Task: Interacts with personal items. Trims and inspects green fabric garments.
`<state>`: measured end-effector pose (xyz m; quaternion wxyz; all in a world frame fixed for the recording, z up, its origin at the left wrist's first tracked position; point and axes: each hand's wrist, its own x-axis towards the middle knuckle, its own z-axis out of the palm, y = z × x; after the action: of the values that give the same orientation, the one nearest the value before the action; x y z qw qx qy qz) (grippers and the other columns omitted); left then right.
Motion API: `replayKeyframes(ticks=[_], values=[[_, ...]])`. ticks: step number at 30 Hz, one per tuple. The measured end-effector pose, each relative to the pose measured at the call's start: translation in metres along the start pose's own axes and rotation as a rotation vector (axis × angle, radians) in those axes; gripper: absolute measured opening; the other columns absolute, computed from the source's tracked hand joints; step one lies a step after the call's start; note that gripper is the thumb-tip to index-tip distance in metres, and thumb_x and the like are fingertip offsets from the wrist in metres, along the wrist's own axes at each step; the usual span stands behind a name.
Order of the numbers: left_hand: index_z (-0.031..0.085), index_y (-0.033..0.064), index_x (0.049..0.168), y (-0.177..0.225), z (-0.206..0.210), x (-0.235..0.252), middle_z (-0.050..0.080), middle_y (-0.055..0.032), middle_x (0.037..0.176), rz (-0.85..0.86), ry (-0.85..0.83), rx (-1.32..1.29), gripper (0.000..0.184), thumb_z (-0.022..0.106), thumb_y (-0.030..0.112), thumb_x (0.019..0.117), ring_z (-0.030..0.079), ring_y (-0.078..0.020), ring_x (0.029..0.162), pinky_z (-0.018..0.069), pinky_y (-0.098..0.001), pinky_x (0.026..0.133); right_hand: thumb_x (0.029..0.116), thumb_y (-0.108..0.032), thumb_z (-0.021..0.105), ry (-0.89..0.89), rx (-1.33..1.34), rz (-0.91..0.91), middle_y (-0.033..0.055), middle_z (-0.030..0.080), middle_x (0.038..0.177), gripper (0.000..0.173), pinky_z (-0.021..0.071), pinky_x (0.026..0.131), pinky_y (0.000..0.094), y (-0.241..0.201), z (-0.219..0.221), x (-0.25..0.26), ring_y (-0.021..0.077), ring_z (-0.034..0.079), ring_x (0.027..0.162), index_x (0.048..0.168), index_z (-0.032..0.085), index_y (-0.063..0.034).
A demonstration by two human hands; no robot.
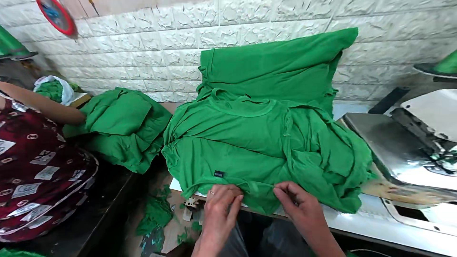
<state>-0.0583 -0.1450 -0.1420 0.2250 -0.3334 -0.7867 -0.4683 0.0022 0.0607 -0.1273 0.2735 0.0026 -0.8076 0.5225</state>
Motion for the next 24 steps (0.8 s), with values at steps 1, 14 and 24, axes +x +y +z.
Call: replayKeyframes(ticks=[1,14,24], values=[[0.078,0.0074,0.101,0.001,0.003,0.004,0.075,-0.0038,0.111,0.013,-0.012,0.000,0.019,0.061,0.017,0.0996,0.068,-0.0164,0.108,0.0521,-0.0362,0.096,0.1001,-0.021,0.059,0.008,0.054,0.044,-0.0093,0.059,0.073,0.016,0.0423,0.051,0.0096,-0.001,-0.002,0.004,-0.0078,0.049,0.056,0.097,0.067,-0.0071],[0.052,-0.0024,0.145,0.030,0.007,0.040,0.068,-0.0112,0.124,-0.176,-0.250,-0.640,0.056,0.032,0.038,0.1121,0.067,-0.0127,0.107,0.0563,-0.0332,0.095,0.0957,-0.034,0.068,-0.016,0.034,-0.161,-0.0054,0.070,0.094,0.032,0.0531,0.069,0.0132,0.002,0.002,0.021,-0.0050,0.062,0.079,0.115,0.067,-0.0082],[0.074,0.0080,0.113,-0.024,-0.055,0.057,0.070,-0.0161,0.121,-0.200,0.112,0.522,0.028,0.072,0.011,0.0856,0.063,-0.0423,0.116,0.0365,-0.0720,0.099,0.1036,-0.028,0.053,0.268,-0.060,-0.059,-0.0098,0.048,0.063,0.025,0.0357,0.045,0.0141,-0.023,-0.043,0.070,-0.0051,0.041,0.048,0.092,0.064,-0.0084]])
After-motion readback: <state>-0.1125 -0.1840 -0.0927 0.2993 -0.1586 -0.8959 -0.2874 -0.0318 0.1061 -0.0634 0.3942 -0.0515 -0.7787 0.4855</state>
